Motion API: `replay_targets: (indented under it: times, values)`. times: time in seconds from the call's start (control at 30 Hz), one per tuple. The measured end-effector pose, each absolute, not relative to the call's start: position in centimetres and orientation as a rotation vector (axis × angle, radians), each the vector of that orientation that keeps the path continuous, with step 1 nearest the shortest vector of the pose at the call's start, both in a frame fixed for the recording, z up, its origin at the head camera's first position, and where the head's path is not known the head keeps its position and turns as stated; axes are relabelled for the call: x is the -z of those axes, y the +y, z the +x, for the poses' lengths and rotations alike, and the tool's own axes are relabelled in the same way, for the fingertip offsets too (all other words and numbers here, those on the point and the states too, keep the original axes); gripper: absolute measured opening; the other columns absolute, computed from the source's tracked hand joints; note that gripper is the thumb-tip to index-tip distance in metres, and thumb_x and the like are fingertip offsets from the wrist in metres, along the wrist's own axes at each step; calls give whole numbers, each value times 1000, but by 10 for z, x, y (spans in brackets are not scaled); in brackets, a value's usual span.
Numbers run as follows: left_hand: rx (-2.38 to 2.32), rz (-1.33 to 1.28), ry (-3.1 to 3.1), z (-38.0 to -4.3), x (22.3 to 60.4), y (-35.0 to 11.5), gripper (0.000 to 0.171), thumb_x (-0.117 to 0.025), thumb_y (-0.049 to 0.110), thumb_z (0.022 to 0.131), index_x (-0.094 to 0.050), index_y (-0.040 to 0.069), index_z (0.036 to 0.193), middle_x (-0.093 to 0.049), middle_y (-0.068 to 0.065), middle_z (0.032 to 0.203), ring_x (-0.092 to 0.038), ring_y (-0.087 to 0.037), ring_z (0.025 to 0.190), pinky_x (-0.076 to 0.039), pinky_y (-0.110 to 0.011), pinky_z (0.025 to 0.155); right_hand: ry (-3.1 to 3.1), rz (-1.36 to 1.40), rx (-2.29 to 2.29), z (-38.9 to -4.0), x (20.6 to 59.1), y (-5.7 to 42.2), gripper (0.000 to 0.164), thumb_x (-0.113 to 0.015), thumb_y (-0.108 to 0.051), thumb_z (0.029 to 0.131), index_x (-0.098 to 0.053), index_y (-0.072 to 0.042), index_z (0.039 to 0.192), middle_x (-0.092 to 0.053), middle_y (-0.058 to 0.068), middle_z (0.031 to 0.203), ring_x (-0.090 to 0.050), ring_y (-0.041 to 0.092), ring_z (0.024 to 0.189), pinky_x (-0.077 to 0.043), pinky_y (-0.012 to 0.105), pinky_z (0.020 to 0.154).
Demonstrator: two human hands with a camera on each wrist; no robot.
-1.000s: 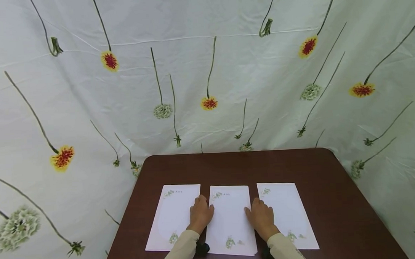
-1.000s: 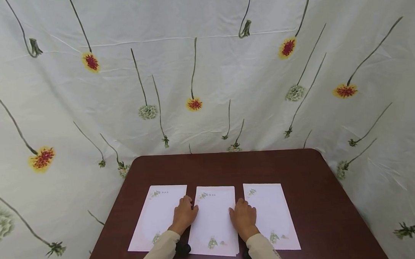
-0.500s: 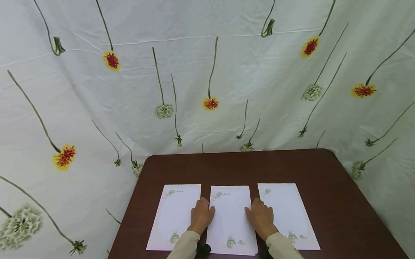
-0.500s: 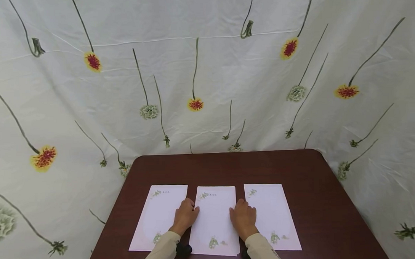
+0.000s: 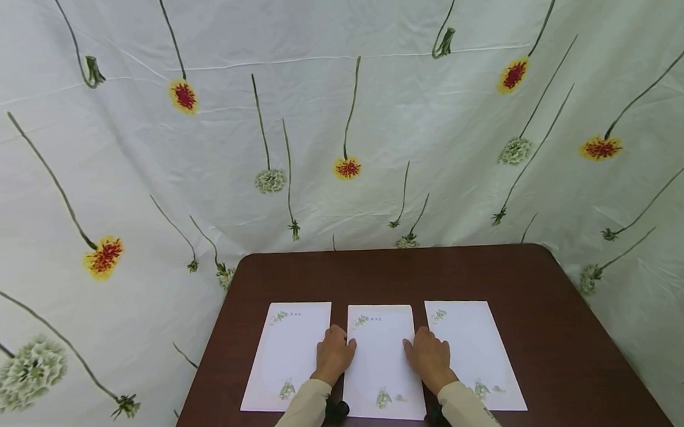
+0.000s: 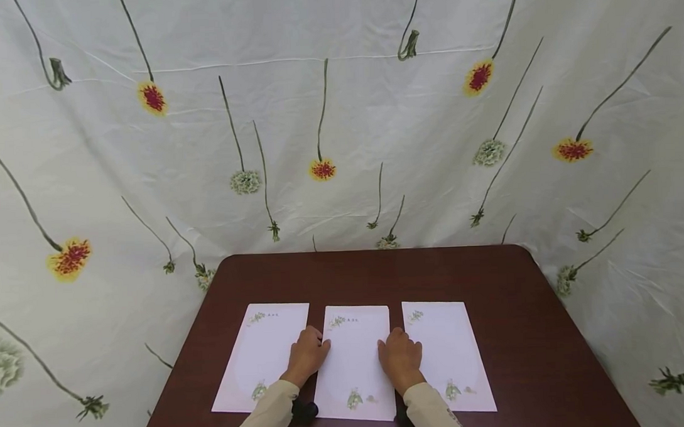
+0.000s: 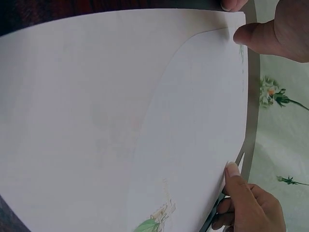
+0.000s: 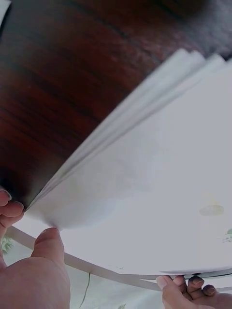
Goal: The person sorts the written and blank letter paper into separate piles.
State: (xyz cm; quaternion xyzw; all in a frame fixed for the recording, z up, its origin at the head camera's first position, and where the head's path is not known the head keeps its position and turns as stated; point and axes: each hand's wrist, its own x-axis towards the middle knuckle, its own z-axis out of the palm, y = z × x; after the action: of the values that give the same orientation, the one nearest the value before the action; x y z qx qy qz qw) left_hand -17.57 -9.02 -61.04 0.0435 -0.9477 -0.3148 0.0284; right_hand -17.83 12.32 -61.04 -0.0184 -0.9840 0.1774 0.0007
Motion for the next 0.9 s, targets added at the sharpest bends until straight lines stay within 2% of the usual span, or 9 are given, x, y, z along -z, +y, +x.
replay_targets:
  times: [0.47,0.67,0.77,0.9]
  values:
    - [1041,183,-2906,-176,611,-89,25,-74,15,89,-53,0,91,-49,-9,80,-51,-27,74,-42,-51,76,-3122,-161,-732,-178,605,123,50,-68,-28,93,-52,17,104,-62,22,79,-66,42,76,-46,58,76]
    - [1127,199,-2883,-177,610,-89,23,-73,12,90,-52,3,90,-49,-6,78,-50,-24,71,-42,-47,74,-3124,-152,-844,-180,601,127,47,-67,-22,95,-51,19,109,-62,26,88,-66,44,88,-45,61,81]
    - [1147,200,-2850,-178,612,-90,22,-73,9,89,-52,4,89,-51,-4,75,-52,-23,69,-43,-44,70,-3105,-106,-890,-180,600,130,36,-67,-19,96,-53,13,102,-61,20,84,-65,39,84,-47,59,78]
    - [1173,211,-2820,-177,609,-90,20,-73,8,89,-52,4,90,-54,-3,74,-53,-21,66,-44,-41,64,-3067,-59,-991,-179,601,134,24,-65,-16,97,-51,-1,86,-54,8,70,-57,25,63,-47,46,62]
